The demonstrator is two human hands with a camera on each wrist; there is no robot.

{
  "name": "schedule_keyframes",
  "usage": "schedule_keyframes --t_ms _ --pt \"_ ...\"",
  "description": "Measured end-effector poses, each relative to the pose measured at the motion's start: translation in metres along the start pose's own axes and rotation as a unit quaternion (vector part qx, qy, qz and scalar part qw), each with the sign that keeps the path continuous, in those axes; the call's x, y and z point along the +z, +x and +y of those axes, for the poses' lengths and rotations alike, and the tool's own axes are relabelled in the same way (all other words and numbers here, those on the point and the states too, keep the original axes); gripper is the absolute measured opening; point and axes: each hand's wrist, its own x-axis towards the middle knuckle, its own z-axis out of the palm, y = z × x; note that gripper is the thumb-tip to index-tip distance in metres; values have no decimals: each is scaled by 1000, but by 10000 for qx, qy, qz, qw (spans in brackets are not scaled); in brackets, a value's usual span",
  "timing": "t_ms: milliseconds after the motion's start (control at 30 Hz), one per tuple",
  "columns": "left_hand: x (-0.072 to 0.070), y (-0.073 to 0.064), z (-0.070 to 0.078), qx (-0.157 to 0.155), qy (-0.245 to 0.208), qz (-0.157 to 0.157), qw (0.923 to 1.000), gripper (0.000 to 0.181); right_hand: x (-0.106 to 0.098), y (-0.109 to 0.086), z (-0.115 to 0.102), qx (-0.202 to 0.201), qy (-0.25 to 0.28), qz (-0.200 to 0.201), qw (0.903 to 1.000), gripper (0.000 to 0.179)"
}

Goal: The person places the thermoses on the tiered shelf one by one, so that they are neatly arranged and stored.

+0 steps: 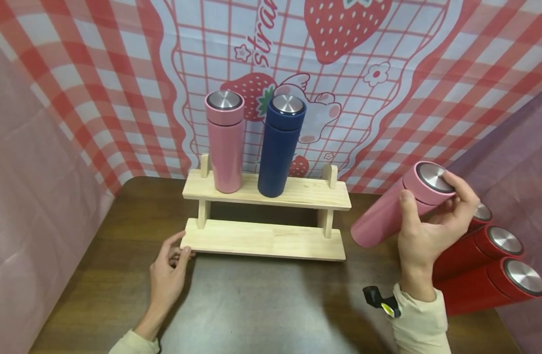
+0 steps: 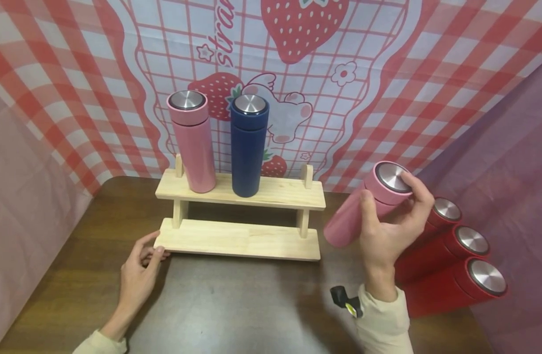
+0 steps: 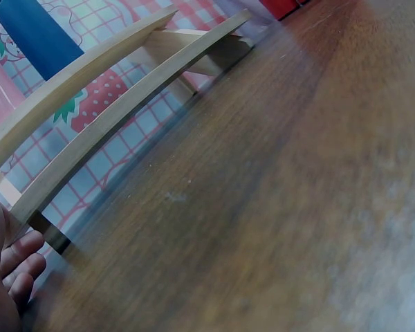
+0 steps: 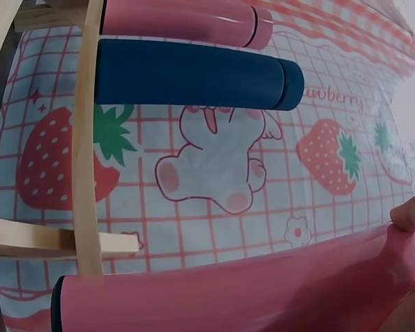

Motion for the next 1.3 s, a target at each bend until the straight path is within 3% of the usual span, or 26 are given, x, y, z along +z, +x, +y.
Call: schedule_keyframes --t_ms 1100,1300 --pt "-1 -1 -1 79 -37 -22 10000 38 44 3 -3 153 169 -652 9976 56" --pt "-1 -1 0 55 -5 -30 10000 38 48 3 4 70 -137 -854 9962 58"
